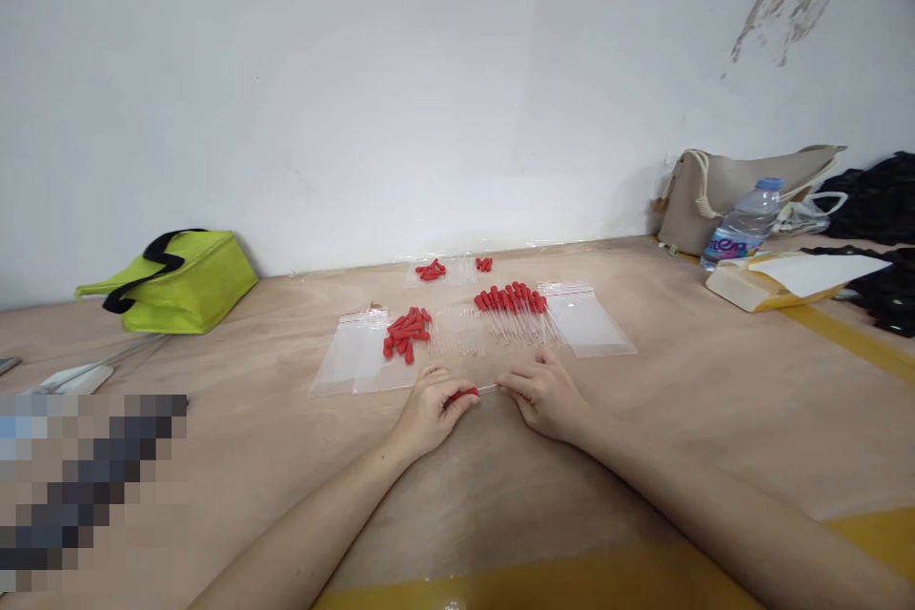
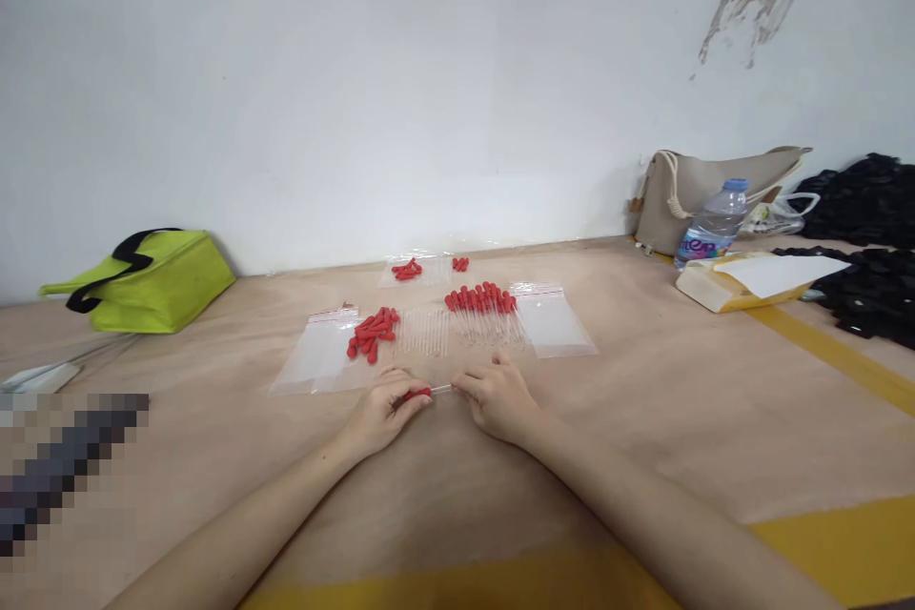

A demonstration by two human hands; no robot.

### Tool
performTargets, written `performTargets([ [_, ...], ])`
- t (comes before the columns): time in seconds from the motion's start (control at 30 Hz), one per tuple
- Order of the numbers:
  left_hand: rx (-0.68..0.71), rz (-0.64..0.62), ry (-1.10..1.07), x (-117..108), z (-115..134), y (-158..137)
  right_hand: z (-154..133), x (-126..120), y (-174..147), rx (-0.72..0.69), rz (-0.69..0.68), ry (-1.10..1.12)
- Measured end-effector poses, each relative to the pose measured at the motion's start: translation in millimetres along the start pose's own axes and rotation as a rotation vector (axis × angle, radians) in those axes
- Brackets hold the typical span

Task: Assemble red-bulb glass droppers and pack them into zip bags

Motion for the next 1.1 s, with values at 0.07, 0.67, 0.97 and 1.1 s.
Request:
performTargets([
  [0.07,0.010,0.008,0.008,-0.8,0.7,-0.6,-4.7,-0.3,-1.2,0.005,0.017,-0.025],
  [0.67,0.028,-0.026,0.014,-1.3,0.9,-1.0,-14.1,5.0,6.9,-0.015,0.019,-0.001],
  [0.97,-0.102,0.085,-0.003,-4.3,-10.7,-5.3,-4.9,-17.2,11.7,-0.007,-0.066,-0.220],
  [1.1,-0.210,0.103,0.017,-5.2,-24.4,-7.9,37.1,-31.0,25.2,0.347,0.026,-0.059],
])
Point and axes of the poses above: each hand's wrist, its own y-axis towards the middle knuckle, its own x-axis out of the palm, z = x × y, the point moved 4 cm from there along y, towards the middle knuckle, and after that the axes turned 14 degrees about -z, right-handed, at the moved point
